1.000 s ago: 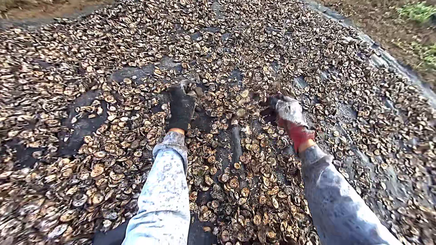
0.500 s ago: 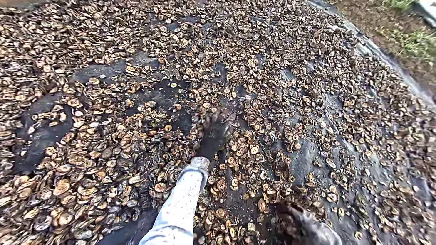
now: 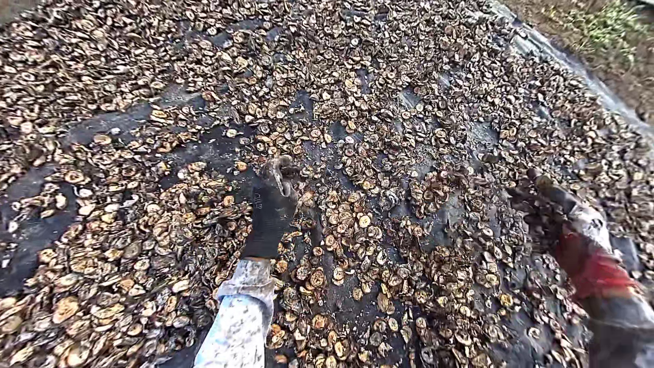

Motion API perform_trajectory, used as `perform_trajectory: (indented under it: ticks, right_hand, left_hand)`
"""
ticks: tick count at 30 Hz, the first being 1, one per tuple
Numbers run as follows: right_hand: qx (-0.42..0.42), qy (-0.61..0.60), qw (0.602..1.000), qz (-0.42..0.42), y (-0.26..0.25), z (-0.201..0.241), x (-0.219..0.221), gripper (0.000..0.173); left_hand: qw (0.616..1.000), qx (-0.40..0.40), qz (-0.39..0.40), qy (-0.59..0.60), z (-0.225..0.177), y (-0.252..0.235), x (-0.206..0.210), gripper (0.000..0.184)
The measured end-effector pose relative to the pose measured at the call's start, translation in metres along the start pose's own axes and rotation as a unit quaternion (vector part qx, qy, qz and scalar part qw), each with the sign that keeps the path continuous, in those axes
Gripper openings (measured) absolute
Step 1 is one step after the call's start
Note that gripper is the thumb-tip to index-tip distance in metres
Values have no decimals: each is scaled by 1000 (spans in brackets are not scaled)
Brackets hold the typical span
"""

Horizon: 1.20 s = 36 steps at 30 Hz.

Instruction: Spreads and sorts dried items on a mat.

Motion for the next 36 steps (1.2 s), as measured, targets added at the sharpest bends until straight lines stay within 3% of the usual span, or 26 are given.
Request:
perform_trajectory:
  ticks: [2,5,8,9,11,13,15,16,17,19,21,22,24,25,27,30,32,35,36]
  right_hand:
    - [-25,57,998,-12,-4,8,-8,41]
    - [-67,44,997,14,-16,21,2,38]
    - [-42,25,998,29,-13,24,32,38]
    - [-26,-7,999,36,-13,24,48,34]
    - [-5,25,995,94,-3,23,83,32]
    - [-38,238,947,212,26,8,118,34]
    - [-129,495,802,310,78,-27,149,79]
    - [-195,533,763,309,104,-55,157,93]
    - [-277,510,765,280,127,-83,156,89]
    - [-400,428,785,201,153,-121,141,57]
    - [-417,362,816,172,155,-120,128,40]
    - [-369,355,838,189,151,-107,125,38]
    - [-184,365,874,261,133,-70,127,41]
    - [-122,367,885,261,124,-52,131,38]
    - [-85,358,896,248,110,-18,141,40]
    - [-105,352,876,313,93,15,163,39]
    - [-162,412,843,304,79,26,188,39]
    - [-241,495,797,248,50,1,228,81]
    - [-252,500,794,236,45,-11,236,78]
  left_hand:
    - [999,4,26,-35,-5,-2,2,58]
    - [992,63,74,-84,-11,-8,32,56]
    - [961,52,244,-124,-30,9,86,89]
    - [945,58,287,-146,-37,23,99,91]
    - [936,59,319,-135,-54,48,102,67]
    - [948,48,299,-99,-64,59,88,46]
    - [968,65,228,-78,-54,54,78,41]
    - [981,84,166,-46,-48,48,71,40]
    - [990,96,107,-1,-44,42,62,40]
    - [991,105,27,76,-44,33,43,37]
    - [989,134,1,67,-46,28,34,29]
    - [989,141,36,28,-46,29,38,33]
    - [972,82,210,-70,-42,37,57,66]
    - [952,56,278,-116,-37,44,70,74]
    - [936,34,309,-164,-37,55,82,61]
    - [971,19,231,-66,-45,49,59,50]
    - [988,41,145,-21,-45,40,37,51]
    - [998,67,13,-19,-62,33,8,42]
    - [998,59,7,-22,-66,31,1,42]
Point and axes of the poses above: each hand's wrist, its own y-axis away from the middle knuckle, its own x-axis out of the palm, z = x × y, the point moved 4 cm from there along -y, towards the middle knuckle, and after that the axes turned 9 degrees about x, right-handed, at the moved point
